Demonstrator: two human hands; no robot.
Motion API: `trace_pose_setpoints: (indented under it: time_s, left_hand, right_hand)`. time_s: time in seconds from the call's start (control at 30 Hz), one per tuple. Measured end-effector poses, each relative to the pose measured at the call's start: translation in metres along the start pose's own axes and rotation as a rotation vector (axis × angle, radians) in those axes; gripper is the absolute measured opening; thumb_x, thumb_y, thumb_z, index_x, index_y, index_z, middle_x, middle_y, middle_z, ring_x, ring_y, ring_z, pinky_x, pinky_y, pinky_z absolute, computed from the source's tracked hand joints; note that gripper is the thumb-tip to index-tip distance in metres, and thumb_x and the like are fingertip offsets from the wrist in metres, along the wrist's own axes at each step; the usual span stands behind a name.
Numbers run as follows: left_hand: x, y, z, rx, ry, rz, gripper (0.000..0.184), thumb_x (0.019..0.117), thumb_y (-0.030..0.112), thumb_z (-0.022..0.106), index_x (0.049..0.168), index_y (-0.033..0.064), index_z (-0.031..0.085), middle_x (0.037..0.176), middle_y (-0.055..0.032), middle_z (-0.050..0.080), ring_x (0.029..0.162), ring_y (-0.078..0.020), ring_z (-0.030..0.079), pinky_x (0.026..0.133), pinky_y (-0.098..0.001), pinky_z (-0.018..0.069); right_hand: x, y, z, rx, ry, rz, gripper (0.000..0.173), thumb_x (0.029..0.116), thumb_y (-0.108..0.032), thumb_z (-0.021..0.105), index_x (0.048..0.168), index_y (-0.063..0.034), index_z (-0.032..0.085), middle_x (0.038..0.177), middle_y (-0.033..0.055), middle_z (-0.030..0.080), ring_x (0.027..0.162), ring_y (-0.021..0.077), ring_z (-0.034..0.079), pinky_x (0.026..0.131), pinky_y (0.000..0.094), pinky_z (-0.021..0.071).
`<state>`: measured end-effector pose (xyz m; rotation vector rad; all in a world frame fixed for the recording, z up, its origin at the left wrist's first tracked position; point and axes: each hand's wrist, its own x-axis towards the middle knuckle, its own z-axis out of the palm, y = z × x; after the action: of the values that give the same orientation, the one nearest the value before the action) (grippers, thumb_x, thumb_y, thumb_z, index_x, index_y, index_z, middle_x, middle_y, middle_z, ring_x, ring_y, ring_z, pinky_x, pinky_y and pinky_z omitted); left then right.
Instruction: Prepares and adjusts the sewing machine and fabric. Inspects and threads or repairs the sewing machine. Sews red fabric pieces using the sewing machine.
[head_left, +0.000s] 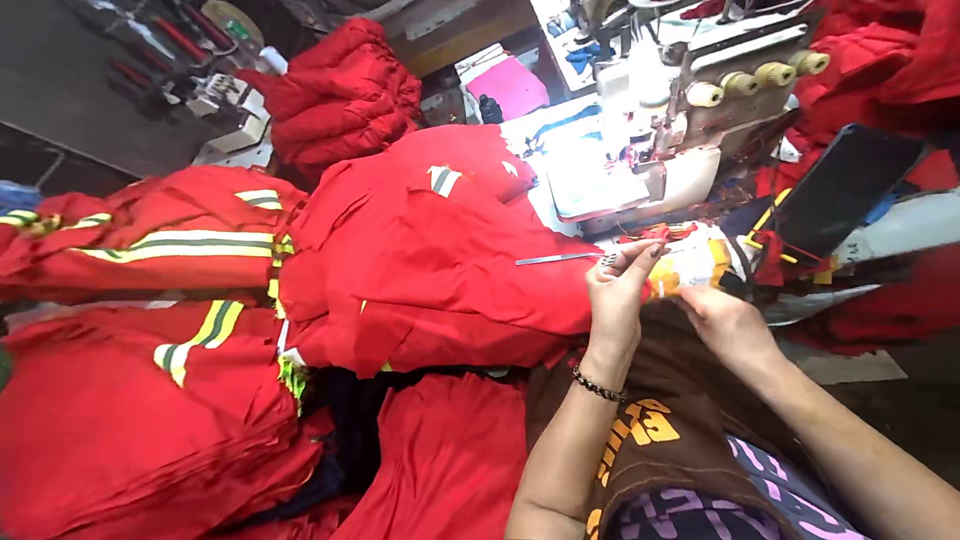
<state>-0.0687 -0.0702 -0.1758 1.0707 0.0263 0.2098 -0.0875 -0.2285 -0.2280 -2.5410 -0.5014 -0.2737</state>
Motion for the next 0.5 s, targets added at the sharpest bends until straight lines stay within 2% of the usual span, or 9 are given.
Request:
trace_pose_setpoints:
  time_s: [0.07,0.13,0.2,0.27,0.33,0.37,0.43,0.47,0.5]
  left_hand:
    - [0.0,0.009,0.001,-0.018,-0.041,0.103,0.011,0.0931,-0.003,0.067,0.1,-0.0007,0.076,0.097,-0.0105,0.075,0.092,-0.0149,0.07,0.086,-0.0323,0.058]
    - [0.001,0.017,0.0,-0.013,-0.079,0.196,0.012,0.0931,-0.005,0.066,0.1,-0.0011,0.075,0.098,-0.0109,0.074,0.092,-0.0158,0.07,0.086,-0.0332,0.0586]
    - [0.001,0.026,-0.002,0.018,-0.082,0.254,0.012,0.093,-0.005,0.065,0.1,-0.0024,0.075,0.099,-0.0124,0.073,0.093,-0.0176,0.07,0.087,-0.0343,0.059]
    - [0.003,0.032,-0.005,0.051,-0.057,0.298,0.012,0.0914,-0.006,0.066,0.097,-0.0032,0.076,0.096,-0.0123,0.074,0.093,-0.0177,0.07,0.087,-0.0338,0.0591]
    - [0.007,0.036,-0.011,0.071,-0.032,0.352,0.01,0.0902,-0.007,0.067,0.095,-0.004,0.076,0.094,-0.0119,0.074,0.092,-0.0168,0.071,0.088,-0.033,0.0584]
    - [0.008,0.038,-0.015,0.075,-0.023,0.368,0.01,0.0902,-0.006,0.068,0.095,-0.004,0.076,0.094,-0.0118,0.075,0.093,-0.0167,0.07,0.09,-0.0332,0.0572]
    - [0.012,0.039,-0.022,0.062,-0.013,0.391,0.01,0.0915,-0.005,0.068,0.097,-0.004,0.076,0.095,-0.0117,0.075,0.094,-0.0163,0.071,0.09,-0.0327,0.058]
    - [0.014,0.039,-0.026,0.049,-0.006,0.396,0.01,0.0919,-0.005,0.067,0.097,-0.0038,0.075,0.096,-0.0113,0.075,0.094,-0.0159,0.071,0.09,-0.0318,0.0586]
    - [0.016,0.039,-0.028,0.037,0.002,0.398,0.009,0.0919,-0.005,0.067,0.097,-0.0039,0.075,0.097,-0.0113,0.074,0.093,-0.0157,0.071,0.088,-0.0311,0.059]
  right_hand:
    - [0.024,-0.018,-0.004,0.012,0.098,-0.096,0.017,0.1001,-0.004,0.058,0.106,0.0002,0.073,0.098,0.0198,0.073,0.089,0.0378,0.073,0.073,0.0552,0.0595]
    - [0.05,-0.037,0.004,0.035,0.094,-0.143,0.015,0.0911,0.007,0.061,0.1,0.0043,0.072,0.096,0.024,0.07,0.09,0.0426,0.07,0.074,0.0581,0.0574]
    - [0.07,-0.054,0.023,0.032,0.004,-0.121,0.015,0.093,0.003,0.059,0.099,0.0058,0.072,0.099,0.026,0.071,0.099,0.0435,0.069,0.086,0.0573,0.0554]
    - [0.088,-0.077,0.02,0.037,-0.236,-0.084,0.026,0.1014,-0.001,0.049,0.117,0.0086,0.068,0.117,0.0289,0.067,0.115,0.0434,0.062,0.102,0.0547,0.0454]
    - [0.121,-0.112,-0.015,-0.052,-0.604,-0.001,0.035,0.1077,-0.006,0.04,0.136,0.0039,0.058,0.138,0.0223,0.058,0.13,0.0339,0.053,0.109,0.0439,0.0379]
    - [0.13,-0.12,-0.018,-0.055,-0.642,0.011,0.035,0.1078,-0.006,0.04,0.137,0.0031,0.058,0.14,0.0211,0.058,0.131,0.0323,0.052,0.109,0.0418,0.037]
    - [0.123,-0.108,0.0,-0.038,-0.424,-0.153,0.031,0.1053,-0.005,0.044,0.125,0.0039,0.066,0.126,0.0221,0.065,0.122,0.034,0.058,0.104,0.0436,0.0419]
    - [0.113,-0.092,0.02,-0.088,-0.168,-0.333,0.024,0.0989,-0.002,0.05,0.108,0.003,0.072,0.108,0.0209,0.071,0.107,0.0354,0.066,0.094,0.0461,0.0509]
    - [0.108,-0.081,0.031,-0.13,-0.023,-0.433,0.02,0.095,0.001,0.053,0.099,0.0023,0.073,0.098,0.0196,0.071,0.099,0.0359,0.068,0.087,0.0478,0.0539]
